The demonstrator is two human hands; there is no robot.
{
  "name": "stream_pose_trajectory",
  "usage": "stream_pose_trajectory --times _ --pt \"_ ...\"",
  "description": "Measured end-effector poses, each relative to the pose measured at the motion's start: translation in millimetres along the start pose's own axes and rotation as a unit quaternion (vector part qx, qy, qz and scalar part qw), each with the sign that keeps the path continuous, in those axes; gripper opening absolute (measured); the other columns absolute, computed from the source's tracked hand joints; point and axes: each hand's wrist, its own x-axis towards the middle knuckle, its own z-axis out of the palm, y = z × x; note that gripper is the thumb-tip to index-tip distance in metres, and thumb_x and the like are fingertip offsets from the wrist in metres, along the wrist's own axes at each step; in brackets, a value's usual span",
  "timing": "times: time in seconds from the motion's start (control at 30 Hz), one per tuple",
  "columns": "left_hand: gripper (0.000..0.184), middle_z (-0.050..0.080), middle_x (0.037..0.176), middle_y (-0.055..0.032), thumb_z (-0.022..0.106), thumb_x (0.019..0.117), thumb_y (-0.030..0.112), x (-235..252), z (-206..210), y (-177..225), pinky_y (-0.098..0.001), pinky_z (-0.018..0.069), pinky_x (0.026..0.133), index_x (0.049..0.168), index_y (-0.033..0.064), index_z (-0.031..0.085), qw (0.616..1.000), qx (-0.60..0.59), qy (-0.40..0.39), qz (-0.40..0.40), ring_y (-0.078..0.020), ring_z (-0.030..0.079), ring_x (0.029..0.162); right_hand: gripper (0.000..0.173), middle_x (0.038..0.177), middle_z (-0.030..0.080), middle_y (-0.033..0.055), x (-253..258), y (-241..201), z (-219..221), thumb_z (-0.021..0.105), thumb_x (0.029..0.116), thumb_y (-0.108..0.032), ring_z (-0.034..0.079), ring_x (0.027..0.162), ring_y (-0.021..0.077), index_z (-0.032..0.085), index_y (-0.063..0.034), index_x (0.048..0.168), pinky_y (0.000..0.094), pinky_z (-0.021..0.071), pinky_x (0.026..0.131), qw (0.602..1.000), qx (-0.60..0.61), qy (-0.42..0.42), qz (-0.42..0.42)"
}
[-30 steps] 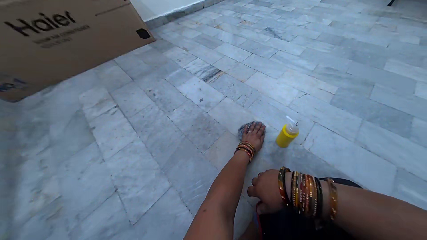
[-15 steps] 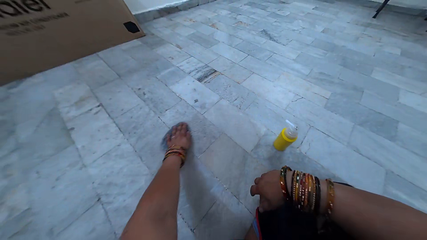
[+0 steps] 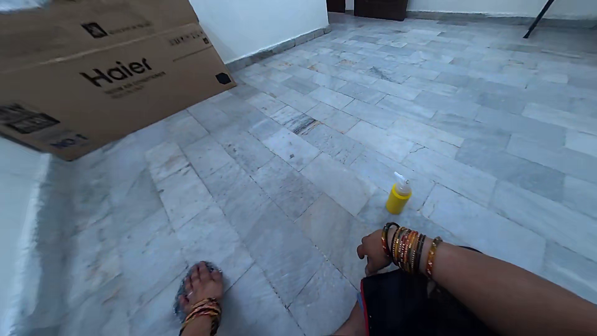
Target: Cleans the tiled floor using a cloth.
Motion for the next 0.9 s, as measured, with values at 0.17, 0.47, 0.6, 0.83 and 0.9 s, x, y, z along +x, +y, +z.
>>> stream_pose_trajectory --times 0.17,0.47,0.6,0.83,0.9 --pt "0.058 0.025 0.169 -0.0174 0.034 0.1106 0.033 -32.0 13.5 49.3 -0.0684 0.0110 0.122 0.162 0.0059 0.029 0.997 -0.008 0.027 0.067 -0.0402 0.018 0.158 0.054 0.140 0.055 0.0342 -0.8 -5.0 0.9 0.056 0.1071 -0.033 0.055 0.131 0.0489 0.051 0.0044 0.146 0.0649 0.0404 0.107 1.000 -0.027 -0.001 0.001" --pt "0.064 0.019 0.171 -0.0148 0.036 0.1096 0.043 -71.3 25.2 204.7 -0.0644 0.0054 0.125 0.164 0.0106 0.026 0.966 0.038 -0.073 0.245 -0.0373 0.011 0.160 0.055 0.141 0.054 0.0335 -5.5 -9.1 0.2 0.057 0.1068 -0.034 0.055 0.129 0.0492 0.050 0.0038 0.146 0.0651 0.0418 0.104 1.000 -0.022 0.002 -0.015" --pt "0.067 0.012 0.174 -0.0090 0.034 0.1091 0.049 -78.5 36.5 275.5 -0.0612 0.0015 0.126 0.165 0.0156 0.022 0.946 0.050 -0.116 0.297 -0.0312 0.005 0.161 0.054 0.141 0.055 0.0318 -5.3 -9.8 1.8 0.057 0.1063 -0.034 0.057 0.127 0.0478 0.051 0.0020 0.146 0.0644 0.0437 0.103 0.999 -0.023 0.005 -0.027" --pt "0.065 0.016 0.174 -0.0016 0.039 0.1083 0.051 -93.2 51.9 369.2 -0.0604 0.0008 0.126 0.165 0.0212 0.025 0.872 0.026 -0.147 0.466 -0.0273 0.005 0.161 0.050 0.141 0.055 0.0300 -13.9 -19.1 -0.4 0.058 0.1061 -0.031 0.057 0.125 0.0487 0.053 -0.0004 0.145 0.0645 0.0456 0.100 0.997 -0.028 0.006 -0.067" --pt "0.062 0.019 0.173 0.0027 0.036 0.1089 0.051 -82.2 50.8 385.7 -0.0586 0.0033 0.127 0.165 0.0251 0.027 0.858 0.033 -0.155 0.489 -0.0236 0.009 0.161 0.050 0.141 0.054 0.0287 -20.0 -23.3 -3.0 0.057 0.1070 -0.032 0.055 0.128 0.0482 0.053 -0.0009 0.146 0.0629 0.0449 0.102 0.996 -0.022 0.005 -0.085"
